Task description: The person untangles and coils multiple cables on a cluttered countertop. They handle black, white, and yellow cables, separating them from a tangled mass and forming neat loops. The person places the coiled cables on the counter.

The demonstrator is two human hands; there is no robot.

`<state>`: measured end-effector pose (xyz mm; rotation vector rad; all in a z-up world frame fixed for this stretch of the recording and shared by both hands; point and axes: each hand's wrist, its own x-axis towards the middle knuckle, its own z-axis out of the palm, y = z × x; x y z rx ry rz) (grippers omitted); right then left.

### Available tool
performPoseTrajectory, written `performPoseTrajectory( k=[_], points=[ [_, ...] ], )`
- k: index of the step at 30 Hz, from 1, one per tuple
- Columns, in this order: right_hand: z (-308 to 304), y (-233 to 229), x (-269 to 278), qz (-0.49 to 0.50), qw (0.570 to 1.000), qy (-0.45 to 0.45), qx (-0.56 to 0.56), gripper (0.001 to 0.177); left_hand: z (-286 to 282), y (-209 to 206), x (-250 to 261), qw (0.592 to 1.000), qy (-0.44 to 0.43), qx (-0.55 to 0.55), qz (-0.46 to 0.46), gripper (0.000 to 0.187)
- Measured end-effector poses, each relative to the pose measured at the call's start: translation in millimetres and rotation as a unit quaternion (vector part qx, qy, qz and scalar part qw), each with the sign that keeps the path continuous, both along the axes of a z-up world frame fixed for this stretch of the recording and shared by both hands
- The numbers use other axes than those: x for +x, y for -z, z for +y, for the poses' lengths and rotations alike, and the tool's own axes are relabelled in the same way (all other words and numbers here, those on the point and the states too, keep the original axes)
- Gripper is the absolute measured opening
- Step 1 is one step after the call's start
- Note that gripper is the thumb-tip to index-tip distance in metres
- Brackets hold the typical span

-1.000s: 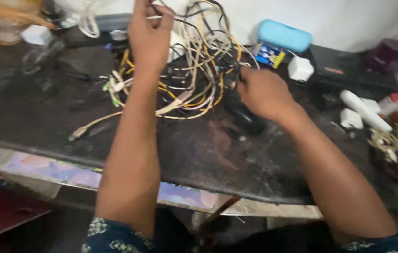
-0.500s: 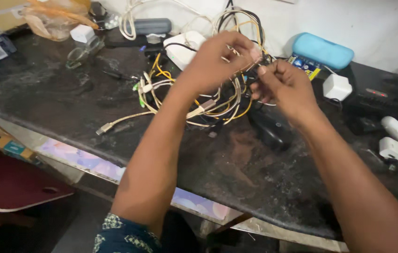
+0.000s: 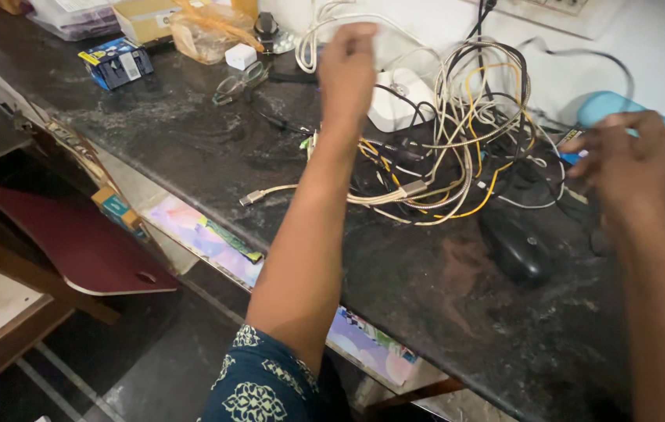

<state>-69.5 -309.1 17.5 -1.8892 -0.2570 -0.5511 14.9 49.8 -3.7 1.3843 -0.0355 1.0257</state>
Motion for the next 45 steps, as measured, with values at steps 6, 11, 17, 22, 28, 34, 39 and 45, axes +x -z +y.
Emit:
performPoseTrajectory(
  k=[6, 11, 17, 22, 28, 34, 39, 45],
  points=[
    [-40, -1, 16, -0.034, 0.998, 0.027, 0.04, 0.019, 2, -5, -15, 0.99, -0.11, 0.007, -0.085, 0.019],
    [12, -20, -21, -0.088, 0.99, -0.106, 0.035, 0.02, -83, -29, -85, 0.96, 0.177, 0.16, -0.146, 0.018],
    [25, -22, -49, -0.143, 0.979, -0.129, 0.073, 0.022, -109, -16, -111, 0.91, 0.168, 0.373, -0.073, 0.026],
    [-38, -3, 5, -0.146, 0.954, -0.12, 0.232, 0.021, -76, -15, -78, 0.922, 0.128, 0.366, 0.005, 0.014],
    [-54, 16, 27, -0.138, 0.961, -0.181, 0.154, 0.024, -67, 3, -37, 0.916, 0.099, 0.334, -0.201, 0.014],
    [39, -8, -28, -0.074, 0.978, -0.188, -0.057, 0.033, -81, 2, -19, 0.89, 0.425, 0.164, 0.004, 0.017],
    [77, 6, -52, -0.124, 0.971, -0.065, -0.194, 0.025, -102, 14, -22, 0.854, 0.5, 0.146, 0.002, 0.02],
    [29, 26, -12, -0.097, 0.99, -0.056, -0.09, 0.012, -49, 3, 6, 0.956, 0.251, -0.043, -0.146, 0.035]
  ],
)
